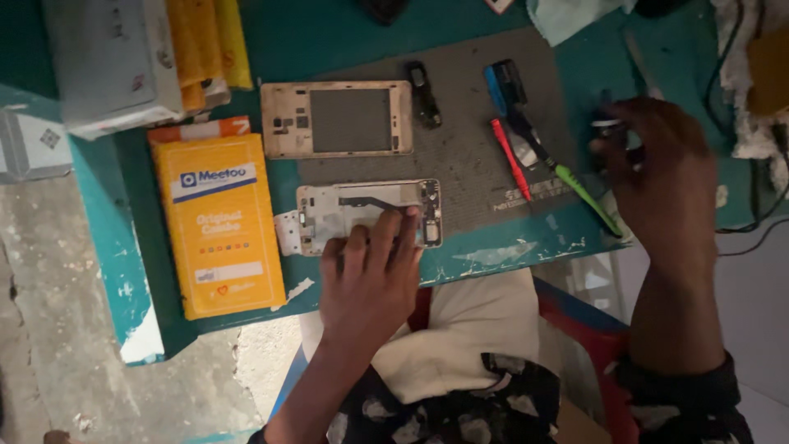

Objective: The person disassembles a mobile phone, removes the motherboard, and uses a metal tool to pry and adjust internal components. The person then places the motherboard on the table and handles a small bottle.

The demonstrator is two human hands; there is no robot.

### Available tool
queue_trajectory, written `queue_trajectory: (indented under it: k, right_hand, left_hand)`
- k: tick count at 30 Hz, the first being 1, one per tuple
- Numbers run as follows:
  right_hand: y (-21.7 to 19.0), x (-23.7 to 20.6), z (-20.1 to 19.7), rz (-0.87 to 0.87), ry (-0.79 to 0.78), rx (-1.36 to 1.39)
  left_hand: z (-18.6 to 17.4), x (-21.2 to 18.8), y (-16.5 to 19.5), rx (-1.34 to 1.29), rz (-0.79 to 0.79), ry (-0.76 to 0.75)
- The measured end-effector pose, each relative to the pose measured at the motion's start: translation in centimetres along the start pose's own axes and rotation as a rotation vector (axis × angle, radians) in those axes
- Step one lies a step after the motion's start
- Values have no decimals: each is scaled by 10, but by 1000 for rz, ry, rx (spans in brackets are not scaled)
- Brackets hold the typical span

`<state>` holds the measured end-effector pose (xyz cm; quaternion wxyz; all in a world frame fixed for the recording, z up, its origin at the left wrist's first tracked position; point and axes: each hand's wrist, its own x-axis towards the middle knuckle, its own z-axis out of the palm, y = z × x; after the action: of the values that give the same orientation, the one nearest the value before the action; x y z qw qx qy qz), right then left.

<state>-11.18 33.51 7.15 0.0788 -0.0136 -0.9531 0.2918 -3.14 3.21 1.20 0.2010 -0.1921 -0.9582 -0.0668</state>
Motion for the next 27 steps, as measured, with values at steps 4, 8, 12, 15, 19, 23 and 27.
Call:
queue_trajectory:
  k: [4,8,12,15,19,23,27]
  right_hand:
    - [-5,-9,11,-435,110,-356]
    - [-6,-23,35,-518,16,-231]
    - [5,-26,45,-461,-24,-222]
    - [13,-24,46,-427,50,-317]
    - [19,-18,44,-459,119,-375]
    - [31,-12,29,-479,151,-397]
    - [53,-8,9,-432,243,-544]
  left_hand:
    - [1,-2,-1,19,-5,-22]
    - [0,-3,-1,-23,-8,-27]
    - [-1,-3,-1,-30,-7,-33]
    - [-1,-2,-1,-15,-10,-25]
    - [-1,-2,-1,-22,-12,-21]
    - [-1,-1,0,-26,-12,2]
    - [-1,0,0,-15,2,-2]
